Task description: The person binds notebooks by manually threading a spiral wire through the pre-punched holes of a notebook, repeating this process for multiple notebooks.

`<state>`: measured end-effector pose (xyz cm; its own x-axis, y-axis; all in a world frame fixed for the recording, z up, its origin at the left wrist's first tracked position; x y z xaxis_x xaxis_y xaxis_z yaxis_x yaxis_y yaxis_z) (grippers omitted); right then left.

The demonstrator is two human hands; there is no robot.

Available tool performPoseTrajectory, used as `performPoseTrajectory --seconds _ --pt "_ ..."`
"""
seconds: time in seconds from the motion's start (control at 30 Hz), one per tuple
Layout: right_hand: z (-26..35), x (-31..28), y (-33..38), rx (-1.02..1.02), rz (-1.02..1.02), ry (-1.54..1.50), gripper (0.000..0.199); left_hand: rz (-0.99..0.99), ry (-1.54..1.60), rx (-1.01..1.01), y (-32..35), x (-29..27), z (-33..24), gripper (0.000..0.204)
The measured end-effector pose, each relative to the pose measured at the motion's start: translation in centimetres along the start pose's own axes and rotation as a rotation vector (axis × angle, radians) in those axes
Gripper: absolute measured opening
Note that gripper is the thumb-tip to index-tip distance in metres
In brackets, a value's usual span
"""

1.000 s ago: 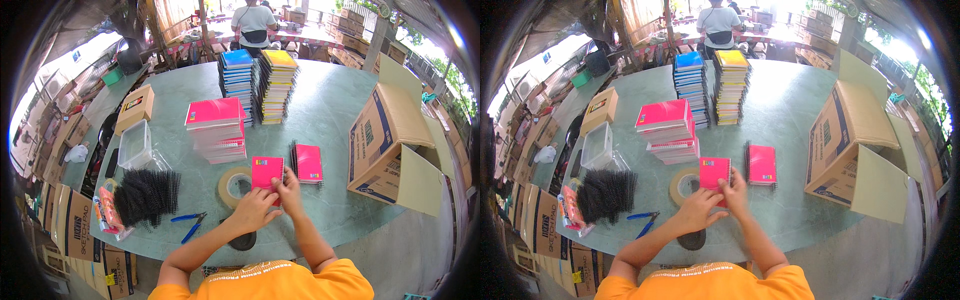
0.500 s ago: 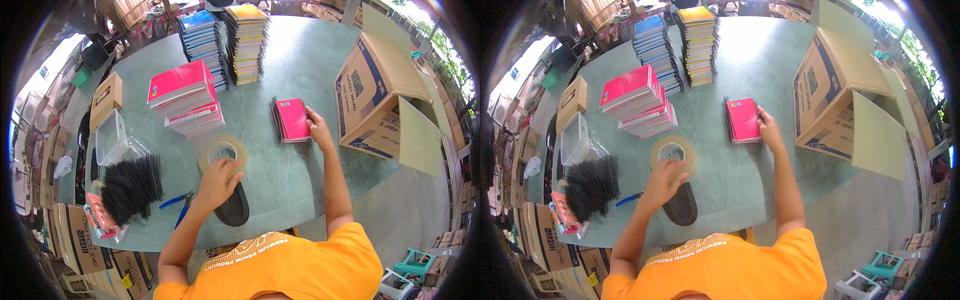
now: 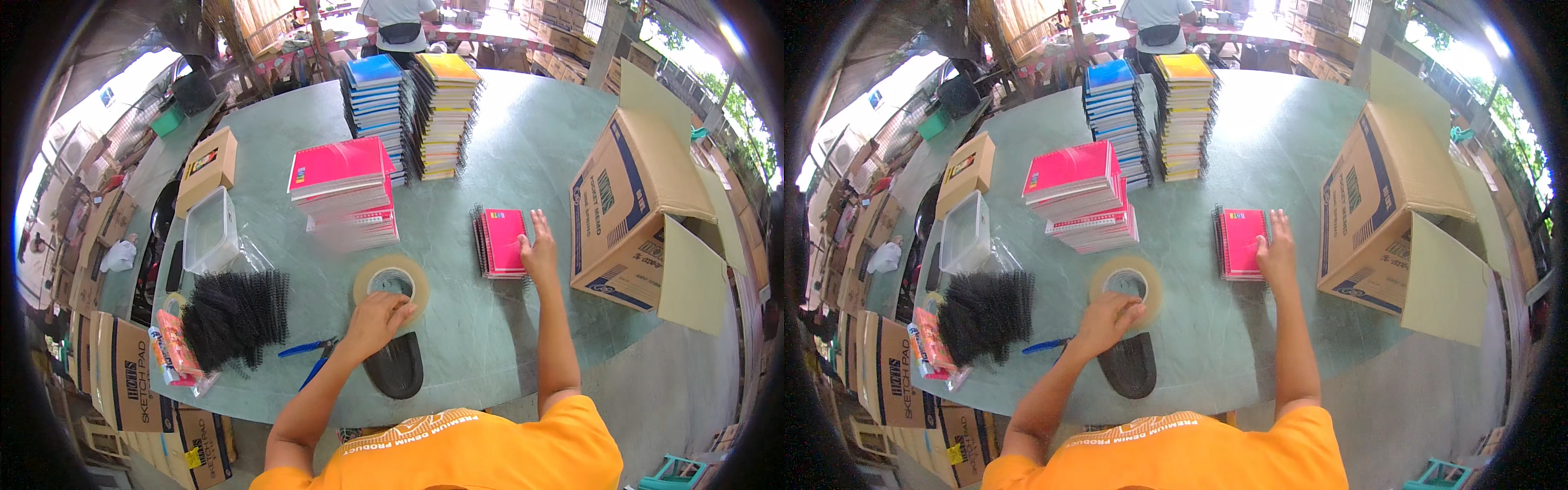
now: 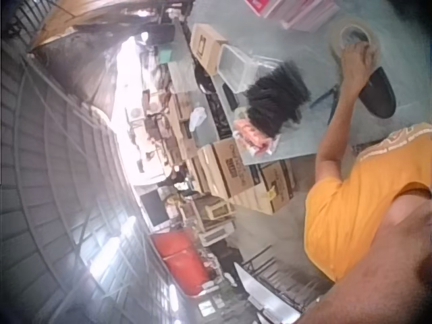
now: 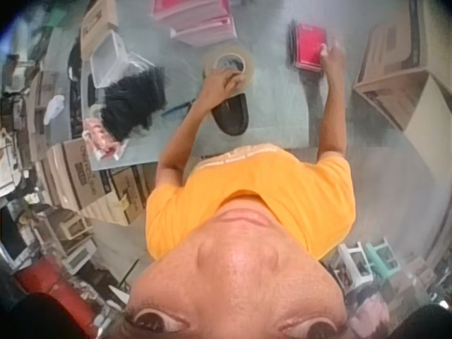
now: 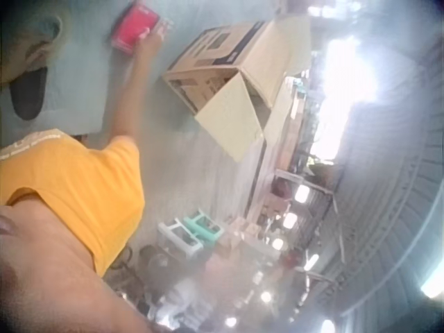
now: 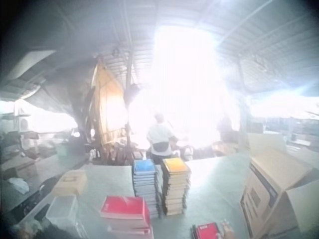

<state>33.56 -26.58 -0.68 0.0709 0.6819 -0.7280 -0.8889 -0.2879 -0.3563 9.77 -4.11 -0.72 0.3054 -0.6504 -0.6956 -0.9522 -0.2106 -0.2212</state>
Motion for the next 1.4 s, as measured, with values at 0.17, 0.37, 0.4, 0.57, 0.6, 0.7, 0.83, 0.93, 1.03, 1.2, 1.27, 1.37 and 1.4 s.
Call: performPoseTrajectory --seconds 0.17,0.37,0.4,0.57,0.6,0.7,0.83,0.93,1.03,1.2,1.27,1.37,1.4 --pt "3.3 0.3 0.7 -0.169 -0.122 -0.087 0.044 -0.152 -0.157 -0.041 -1.5 1.3 0.1 0.029" --pt "10.4 2.4 5.3 -0.471 -0.085 -0.507 0.036 -0.283 -0.288 0.068 -1.0 2.2 0.5 0.028" --pt "10.3 4.1 6.5 -0.462 -0.038 -0.538 0.034 -0.297 -0.283 0.073 -1.1 2.2 0.4 0.027" --pt "8.1 10.4 8.5 -0.24 0.213 -0.626 0.019 -0.231 -0.216 -0.099 -0.6 1.5 0.1 0.022" --pt "8.4 10.8 8.1 -0.21 0.238 -0.664 0.017 -0.197 -0.166 -0.188 -1.0 1.2 -0.3 0.025" --pt "1.6 16.2 7.9 0.099 -0.096 -0.07 0.014 -0.052 0.01 0.491 -4.9 1.6 -15.1 0.063" --pt "6.1 11.1 7.8 -0.029 0.296 -0.602 0.014 -0.063 -0.073 1.003 -3.0 -3.3 -32.9 0.067" --pt "7.5 12.2 7.0 -0.164 0.215 -0.779 0.019 0.548 -0.094 1.209 -1.8 -1.4 -36.5 0.066" --pt "7.1 11.3 7.3 -0.155 0.215 -0.782 0.022 1.181 0.159 1.126 -1.4 -0.3 -34.7 0.065" --pt "5.8 10.3 7.4 -0.108 0.228 -0.776 0.022 1.269 0.263 1.139 1.5 -2.5 -35.6 0.056" --pt "6.0 11.3 7.7 -0.076 0.25 -0.797 0.022 0.977 0.315 1.177 0.0 -1.1 -34.6 0.067" --pt "5.3 11.1 8.2 0.053 0.441 -0.7 0.023 0.226 -0.239 0.952 -5.3 -1.0 -28.1 0.063" --pt "5.8 10.9 8.2 0.047 0.451 -0.703 0.023 0.246 -0.218 0.823 -6.0 -0.9 -24.5 0.056"
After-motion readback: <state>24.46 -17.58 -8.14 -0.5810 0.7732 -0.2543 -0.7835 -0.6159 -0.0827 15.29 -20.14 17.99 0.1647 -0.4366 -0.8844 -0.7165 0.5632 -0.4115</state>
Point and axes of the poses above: each hand's wrist, its own y-axis away from the middle knuckle, its own x-axis out of the palm, z = x × y, the point moved 5 cm from there along -y, towards the middle knuckle
